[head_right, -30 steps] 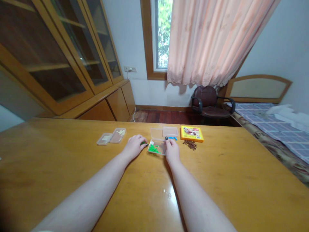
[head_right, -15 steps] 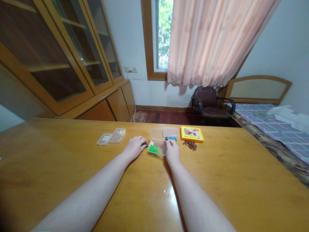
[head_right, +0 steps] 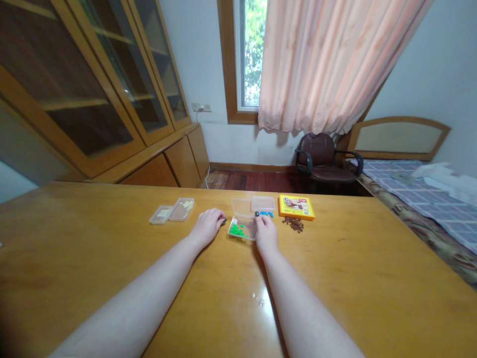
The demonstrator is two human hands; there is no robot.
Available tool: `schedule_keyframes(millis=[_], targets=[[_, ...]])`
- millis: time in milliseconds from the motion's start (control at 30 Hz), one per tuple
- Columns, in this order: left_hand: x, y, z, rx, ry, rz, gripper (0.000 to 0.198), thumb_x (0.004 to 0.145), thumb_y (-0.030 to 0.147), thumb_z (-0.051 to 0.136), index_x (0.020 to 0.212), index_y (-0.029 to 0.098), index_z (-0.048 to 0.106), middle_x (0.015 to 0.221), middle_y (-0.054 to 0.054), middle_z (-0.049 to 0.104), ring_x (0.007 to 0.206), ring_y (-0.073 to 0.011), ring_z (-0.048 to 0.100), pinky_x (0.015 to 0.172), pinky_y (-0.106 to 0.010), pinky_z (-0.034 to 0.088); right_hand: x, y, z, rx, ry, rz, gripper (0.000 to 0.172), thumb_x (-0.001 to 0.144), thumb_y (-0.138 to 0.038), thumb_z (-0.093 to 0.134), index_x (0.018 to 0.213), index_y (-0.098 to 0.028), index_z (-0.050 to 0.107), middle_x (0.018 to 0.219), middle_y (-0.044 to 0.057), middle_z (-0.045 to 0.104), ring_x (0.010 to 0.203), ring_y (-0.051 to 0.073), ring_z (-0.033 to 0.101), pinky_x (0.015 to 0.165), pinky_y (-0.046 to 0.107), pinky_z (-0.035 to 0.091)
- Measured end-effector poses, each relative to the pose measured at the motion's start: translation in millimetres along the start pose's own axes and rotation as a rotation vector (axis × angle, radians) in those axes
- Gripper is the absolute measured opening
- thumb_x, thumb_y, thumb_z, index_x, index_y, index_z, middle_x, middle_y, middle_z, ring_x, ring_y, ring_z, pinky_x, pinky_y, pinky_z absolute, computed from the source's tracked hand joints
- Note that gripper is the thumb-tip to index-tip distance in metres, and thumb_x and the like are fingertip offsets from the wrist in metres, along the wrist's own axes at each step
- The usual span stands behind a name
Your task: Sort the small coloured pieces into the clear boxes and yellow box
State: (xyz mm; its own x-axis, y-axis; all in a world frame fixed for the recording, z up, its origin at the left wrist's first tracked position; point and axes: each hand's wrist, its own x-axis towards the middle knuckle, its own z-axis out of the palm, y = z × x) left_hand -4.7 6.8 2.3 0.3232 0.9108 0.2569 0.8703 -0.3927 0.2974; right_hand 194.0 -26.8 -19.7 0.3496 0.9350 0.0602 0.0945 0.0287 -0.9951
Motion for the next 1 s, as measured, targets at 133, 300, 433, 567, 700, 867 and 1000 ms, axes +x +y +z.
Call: schedule_keyframes(millis=[133, 300, 433, 567, 700, 867, 1000], targets=[[-4.3, 8.5, -10.1, -0.118, 0.162, 0.082, 0.01, 0.085, 0.023, 0.048, 0.088, 0.019, 0.057, 0.09, -0.003, 0.061, 0.089, -0.0163, 0.054, 0.082, -0.03, 0.039, -2.1, -2.1, 1.6, -0.01, -0.009, 0.004, 0.03, 0.072, -0.046, 0.05, 0.062, -0.019, 0.059, 0.057, -0.001, 0.054, 0.053, 0.014, 0.045, 0.054, 0.025, 0.033], [-10.0, 18.3, -11.8, -0.157, 0.162, 0.248, 0.02, 0.086, 0.031, 0.049, 0.101, 0.021, 0.055, 0.098, -0.003, 0.062, 0.095, -0.0171, 0.054, 0.086, -0.031, 0.039, -3.5, -3.4, 4.2, 0.019, -0.047, 0.022, 0.027, 0.07, -0.045, 0.051, 0.063, -0.02, 0.056, 0.052, -0.003, 0.049, 0.048, 0.013, 0.042, 0.051, 0.025, 0.032], [-5.7, 8.0, -8.7, -0.162, 0.19, 0.15, 0.02, 0.086, 0.026, 0.047, 0.104, 0.02, 0.054, 0.101, -0.004, 0.061, 0.097, -0.0166, 0.054, 0.087, -0.03, 0.039, -2.2, -3.2, 3.1, 0.026, -0.022, 0.028, 0.03, 0.07, -0.048, 0.051, 0.062, -0.02, 0.056, 0.053, -0.002, 0.05, 0.049, 0.013, 0.042, 0.05, 0.025, 0.03], [-0.1, -8.4, -6.5, -0.028, 0.197, -0.118, 0.016, 0.086, 0.023, 0.046, 0.098, 0.02, 0.055, 0.099, -0.005, 0.06, 0.095, -0.0191, 0.054, 0.083, -0.031, 0.04, 0.1, -0.7, 1.1, 0.01, -0.013, 0.025, 0.035, 0.071, -0.052, 0.05, 0.064, -0.018, 0.06, 0.058, 0.001, 0.056, 0.053, 0.015, 0.045, 0.052, 0.026, 0.031], [0.7, -13.4, -4.9, 0.117, 0.046, -0.19, 0.015, 0.087, 0.024, 0.044, 0.095, 0.02, 0.056, 0.095, -0.005, 0.06, 0.091, -0.0197, 0.054, 0.078, -0.031, 0.039, 0.7, 0.1, 0.1, -0.007, -0.013, 0.018, 0.033, 0.073, -0.048, 0.049, 0.064, -0.018, 0.06, 0.063, 0.002, 0.058, 0.06, 0.015, 0.048, 0.057, 0.025, 0.034], [-2.0, -11.9, -6.4, 0.217, -0.016, -0.119, 0.018, 0.088, 0.024, 0.041, 0.097, 0.024, 0.057, 0.096, -0.004, 0.057, 0.092, -0.0195, 0.051, 0.077, -0.031, 0.036, 0.1, -0.9, -0.6, -0.023, -0.018, 0.011, 0.032, 0.074, -0.046, 0.048, 0.065, -0.018, 0.061, 0.064, 0.001, 0.058, 0.061, 0.015, 0.048, 0.058, 0.025, 0.033], [-3.0, -13.2, -3.8, 0.251, -0.062, -0.093, 0.015, 0.085, 0.027, 0.048, 0.097, 0.025, 0.057, 0.096, -0.005, 0.055, 0.092, -0.021, 0.05, 0.074, -0.032, 0.035, -0.2, -1.6, -0.8, -0.045, -0.009, 0.003, 0.033, 0.074, -0.047, 0.048, 0.064, -0.018, 0.061, 0.064, 0.001, 0.059, 0.059, 0.015, 0.047, 0.057, 0.025, 0.032]])
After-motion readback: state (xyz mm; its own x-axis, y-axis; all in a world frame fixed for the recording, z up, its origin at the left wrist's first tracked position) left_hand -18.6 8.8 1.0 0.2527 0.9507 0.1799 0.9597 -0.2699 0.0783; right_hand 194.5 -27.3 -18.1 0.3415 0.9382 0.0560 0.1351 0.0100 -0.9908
